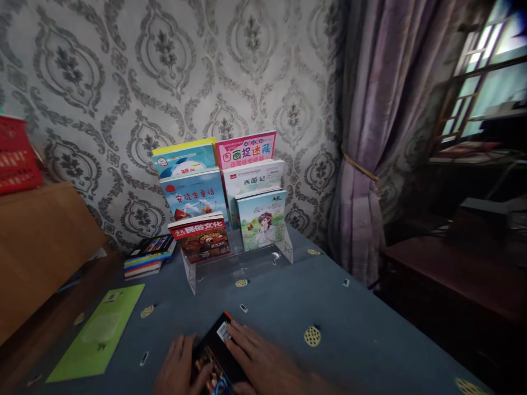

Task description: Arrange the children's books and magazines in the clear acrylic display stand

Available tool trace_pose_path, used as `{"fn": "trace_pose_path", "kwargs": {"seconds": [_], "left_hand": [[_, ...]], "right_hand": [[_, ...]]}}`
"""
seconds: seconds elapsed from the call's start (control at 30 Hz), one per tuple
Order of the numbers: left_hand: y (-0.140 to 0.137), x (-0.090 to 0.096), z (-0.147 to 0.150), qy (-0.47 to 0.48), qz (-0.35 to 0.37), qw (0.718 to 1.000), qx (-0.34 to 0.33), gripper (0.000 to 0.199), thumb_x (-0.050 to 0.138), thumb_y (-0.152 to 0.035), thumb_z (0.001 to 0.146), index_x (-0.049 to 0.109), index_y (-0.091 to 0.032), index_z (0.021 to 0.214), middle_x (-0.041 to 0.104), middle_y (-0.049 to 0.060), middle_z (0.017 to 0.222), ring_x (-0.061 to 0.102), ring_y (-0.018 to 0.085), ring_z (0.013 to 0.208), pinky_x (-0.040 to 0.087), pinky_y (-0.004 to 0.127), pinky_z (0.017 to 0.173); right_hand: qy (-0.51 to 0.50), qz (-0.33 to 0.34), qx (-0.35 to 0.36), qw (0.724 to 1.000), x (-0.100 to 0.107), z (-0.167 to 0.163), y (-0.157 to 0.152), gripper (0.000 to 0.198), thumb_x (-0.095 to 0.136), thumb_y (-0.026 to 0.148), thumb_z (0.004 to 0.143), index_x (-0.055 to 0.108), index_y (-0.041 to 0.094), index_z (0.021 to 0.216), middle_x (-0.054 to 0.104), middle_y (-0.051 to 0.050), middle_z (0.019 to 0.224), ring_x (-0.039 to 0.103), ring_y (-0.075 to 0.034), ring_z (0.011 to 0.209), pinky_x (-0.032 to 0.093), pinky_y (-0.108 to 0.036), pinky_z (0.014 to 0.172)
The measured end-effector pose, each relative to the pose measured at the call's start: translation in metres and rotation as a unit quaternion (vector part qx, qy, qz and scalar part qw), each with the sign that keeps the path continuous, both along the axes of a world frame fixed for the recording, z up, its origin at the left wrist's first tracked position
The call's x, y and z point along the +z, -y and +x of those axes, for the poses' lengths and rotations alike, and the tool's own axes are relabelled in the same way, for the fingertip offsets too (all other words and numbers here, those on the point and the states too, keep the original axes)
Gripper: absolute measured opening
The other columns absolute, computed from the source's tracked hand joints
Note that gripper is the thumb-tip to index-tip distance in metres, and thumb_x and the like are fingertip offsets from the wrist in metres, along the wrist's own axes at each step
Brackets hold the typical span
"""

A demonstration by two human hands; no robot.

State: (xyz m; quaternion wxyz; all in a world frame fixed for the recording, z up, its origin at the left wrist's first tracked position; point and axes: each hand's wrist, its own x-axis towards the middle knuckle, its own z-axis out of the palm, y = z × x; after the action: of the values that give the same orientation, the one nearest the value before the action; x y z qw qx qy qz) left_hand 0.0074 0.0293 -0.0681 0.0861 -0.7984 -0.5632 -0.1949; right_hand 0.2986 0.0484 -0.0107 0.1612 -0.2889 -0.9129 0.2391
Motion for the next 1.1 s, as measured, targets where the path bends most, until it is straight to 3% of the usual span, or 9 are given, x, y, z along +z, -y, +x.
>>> {"fn": "trace_pose_path", "kwargs": {"seconds": [0.2,0.37,0.43,0.53,0.63,0.77,0.87,1.0,1.1], "left_hand": [[-0.015,0.018,0.008,0.090,-0.094,0.991,-0.003,0.041,0.063,-0.052,0.080,0.073,-0.023,0.107,0.079,0.008,0.099,0.076,0.029,0.092,0.064,0.037,0.074],[-0.017,0.035,0.022,0.118,-0.090,0.989,-0.013,0.043,0.059,-0.053,0.084,0.069,-0.024,0.114,0.080,0.008,0.095,0.076,0.030,0.086,0.064,0.038,0.068],[-0.019,0.048,0.029,0.131,-0.084,0.987,-0.025,0.041,0.056,-0.053,0.088,0.068,-0.023,0.114,0.079,0.008,0.093,0.077,0.028,0.080,0.062,0.034,0.064],[-0.024,0.075,0.041,0.141,-0.026,0.989,-0.044,0.035,0.053,-0.052,0.092,0.064,-0.023,0.109,0.079,0.006,0.089,0.076,0.023,0.072,0.059,0.027,0.057],[-0.023,0.104,0.056,0.134,0.091,0.985,-0.062,0.023,0.056,-0.047,0.093,0.062,-0.025,0.099,0.076,0.001,0.079,0.074,0.019,0.064,0.057,0.023,0.056],[-0.014,0.131,0.075,0.133,0.214,0.961,-0.114,0.007,0.057,-0.032,0.095,0.058,-0.027,0.099,0.073,-0.001,0.076,0.072,0.016,0.064,0.057,0.023,0.063],[-0.013,0.131,0.074,0.125,0.272,0.935,-0.189,0.017,0.056,-0.020,0.094,0.055,-0.026,0.110,0.076,0.005,0.090,0.075,0.018,0.082,0.060,0.027,0.075],[-0.018,0.106,0.050,0.054,0.261,0.930,-0.252,0.022,0.049,-0.019,0.096,0.056,-0.025,0.117,0.077,0.010,0.101,0.074,0.021,0.096,0.061,0.031,0.082],[-0.013,0.082,0.032,0.010,0.222,0.948,-0.226,0.027,0.039,-0.023,0.100,0.060,-0.024,0.118,0.075,0.012,0.112,0.071,0.022,0.108,0.060,0.033,0.090]], "right_hand": [[-0.021,-0.036,-0.016,0.999,-0.001,0.002,0.004,0.073,0.060,0.043,0.093,0.037,0.006,0.153,0.019,-0.023,0.161,0.016,-0.033,0.152,0.026,-0.048,0.122],[-0.116,-0.125,-0.124,0.978,-0.008,0.007,0.006,0.087,0.062,0.025,0.087,0.016,0.014,0.160,0.010,-0.016,0.166,0.018,-0.028,0.152,0.027,-0.045,0.122],[-0.198,-0.179,-0.173,0.948,-0.014,0.008,-0.002,0.078,0.060,0.028,0.088,0.028,0.017,0.157,0.032,-0.016,0.161,0.034,-0.029,0.147,0.032,-0.047,0.119],[-0.348,-0.299,-0.169,0.872,-0.013,0.009,-0.020,0.053,0.068,0.046,0.082,0.065,0.016,0.127,0.072,-0.013,0.120,0.066,-0.031,0.114,0.050,-0.049,0.102],[-0.461,-0.411,-0.100,0.780,0.003,0.012,-0.030,0.049,0.078,0.053,0.071,0.074,0.015,0.103,0.077,-0.007,0.093,0.072,-0.027,0.093,0.053,-0.045,0.094],[-0.529,-0.444,-0.050,0.721,0.027,0.023,-0.028,0.051,0.086,0.046,0.066,0.075,0.020,0.109,0.075,-0.009,0.112,0.069,-0.026,0.108,0.051,-0.043,0.098],[-0.532,-0.406,-0.068,0.740,0.034,0.030,-0.026,0.047,0.086,0.048,0.067,0.077,0.022,0.105,0.074,-0.013,0.115,0.069,-0.029,0.108,0.052,-0.048,0.097],[-0.477,-0.205,-0.070,0.851,0.034,0.037,-0.030,0.043,0.070,0.060,0.082,0.077,0.026,0.107,0.073,-0.013,0.118,0.067,-0.029,0.115,0.048,-0.051,0.103],[-0.368,-0.014,-0.005,0.930,0.027,0.038,-0.031,0.033,0.054,0.049,0.096,0.076,0.029,0.112,0.068,-0.011,0.130,0.055,-0.026,0.130,0.045,-0.051,0.107]]}}
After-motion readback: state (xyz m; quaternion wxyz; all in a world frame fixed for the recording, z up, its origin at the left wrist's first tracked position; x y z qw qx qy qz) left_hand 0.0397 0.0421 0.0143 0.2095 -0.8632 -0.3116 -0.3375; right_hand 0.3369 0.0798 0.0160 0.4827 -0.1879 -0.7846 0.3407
